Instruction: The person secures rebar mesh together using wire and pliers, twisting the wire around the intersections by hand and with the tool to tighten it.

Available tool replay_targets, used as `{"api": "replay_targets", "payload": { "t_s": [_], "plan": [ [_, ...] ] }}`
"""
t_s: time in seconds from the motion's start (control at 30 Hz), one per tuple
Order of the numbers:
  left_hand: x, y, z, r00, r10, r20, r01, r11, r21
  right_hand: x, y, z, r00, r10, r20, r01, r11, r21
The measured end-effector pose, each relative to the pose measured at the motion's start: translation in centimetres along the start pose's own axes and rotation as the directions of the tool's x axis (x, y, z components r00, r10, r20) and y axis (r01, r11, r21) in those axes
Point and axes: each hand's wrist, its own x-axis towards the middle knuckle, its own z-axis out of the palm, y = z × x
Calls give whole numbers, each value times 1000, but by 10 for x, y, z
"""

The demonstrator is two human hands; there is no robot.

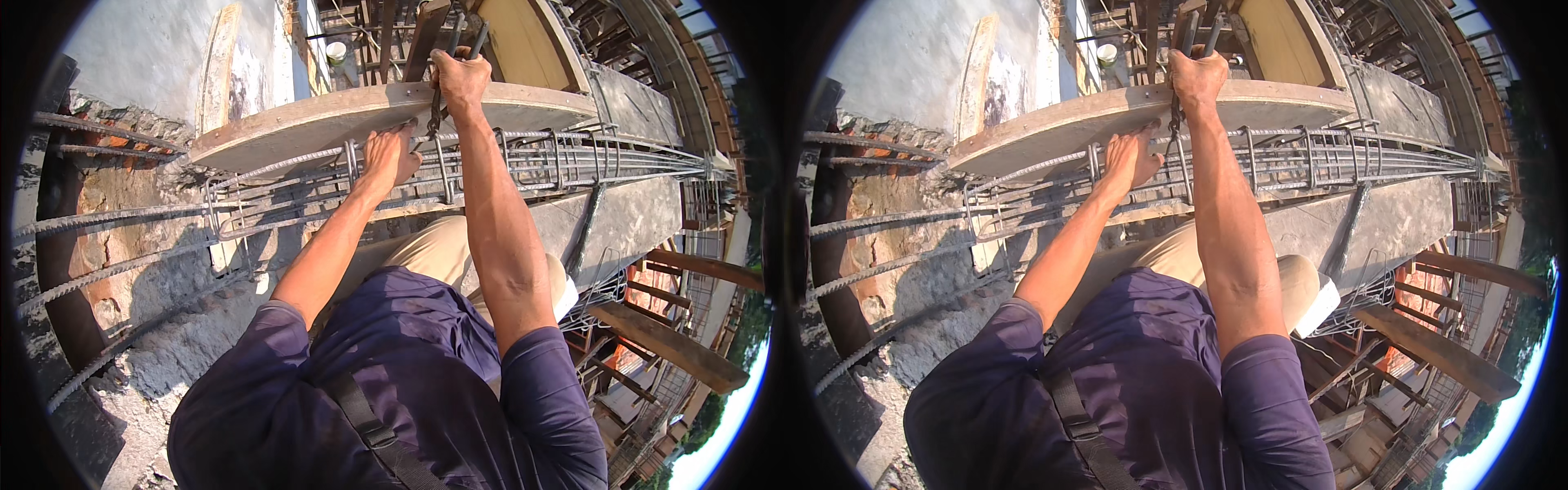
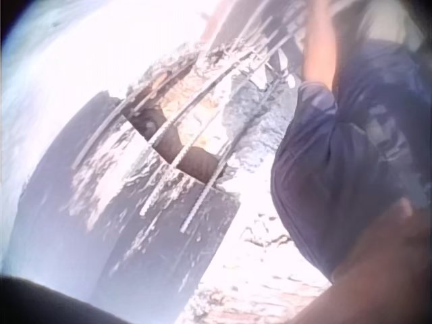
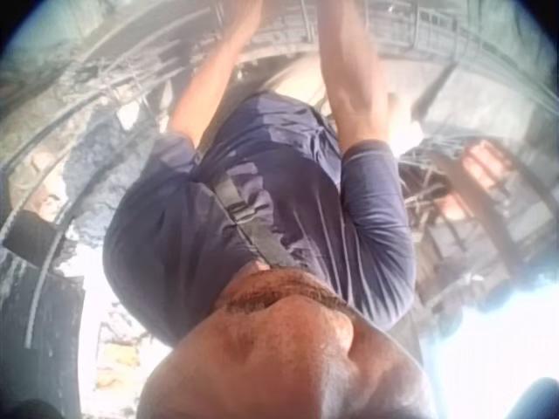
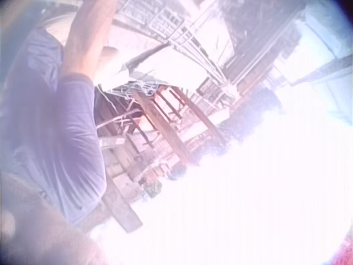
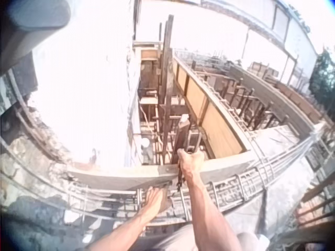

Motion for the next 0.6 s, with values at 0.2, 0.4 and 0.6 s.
{"api": "replay_targets", "payload": {
  "t_s": [0.2,0.4,0.6],
  "plan": [
    [40,13,5,900,-143,412,133,990,54,-7,-20,-2,998,66,-21,-64,994,93],
    [28,8,12,946,-43,322,44,999,3,-23,-22,-9,981,-16,-192,46,987,153],
    [17,-22,61,986,65,154,-73,996,47,-11,-20,-13,974,93,-208,-71,991,112]
  ]
}}
